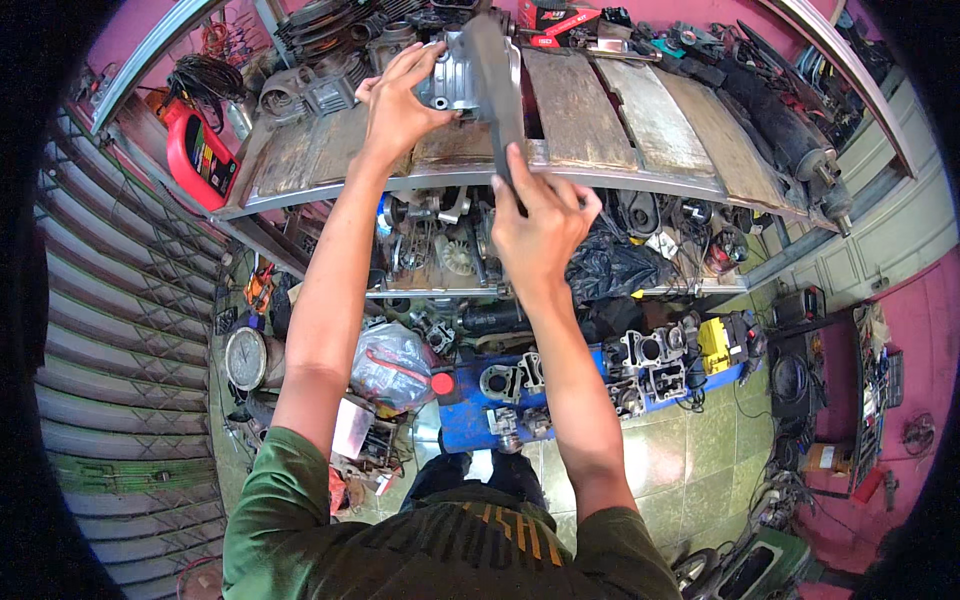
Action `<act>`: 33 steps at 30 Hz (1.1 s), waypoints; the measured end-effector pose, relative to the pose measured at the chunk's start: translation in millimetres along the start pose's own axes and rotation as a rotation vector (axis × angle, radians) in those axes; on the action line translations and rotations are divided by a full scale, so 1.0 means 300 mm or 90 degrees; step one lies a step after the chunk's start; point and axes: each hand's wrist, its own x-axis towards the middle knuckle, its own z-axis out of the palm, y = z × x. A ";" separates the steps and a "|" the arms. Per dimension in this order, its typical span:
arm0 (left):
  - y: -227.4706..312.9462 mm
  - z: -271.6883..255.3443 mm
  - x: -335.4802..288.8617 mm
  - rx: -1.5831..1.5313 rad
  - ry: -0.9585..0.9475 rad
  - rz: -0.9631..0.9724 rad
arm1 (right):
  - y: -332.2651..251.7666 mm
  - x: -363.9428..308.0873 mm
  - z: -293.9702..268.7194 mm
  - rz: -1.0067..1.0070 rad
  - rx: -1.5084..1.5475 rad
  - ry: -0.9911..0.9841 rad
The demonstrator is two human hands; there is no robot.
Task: The person files the surface of a metal engine cylinder head with a file to clean or level it.
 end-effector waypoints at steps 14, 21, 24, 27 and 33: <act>-0.028 0.007 -0.015 -0.045 0.008 -0.022 | 0.090 0.049 0.022 -0.051 -0.037 -0.010; -0.032 -0.005 -0.011 0.011 -0.011 -0.054 | 0.147 -0.108 -0.071 0.041 -0.002 -0.109; -0.033 0.000 -0.012 0.002 -0.010 -0.064 | 0.199 -0.055 -0.110 0.044 -0.057 -0.111; -0.037 0.001 -0.013 0.006 -0.009 -0.065 | 0.266 0.024 -0.113 0.058 -0.119 -0.101; -0.043 -0.015 -0.029 0.006 -0.018 -0.082 | 0.391 0.194 -0.051 0.149 -0.343 -0.252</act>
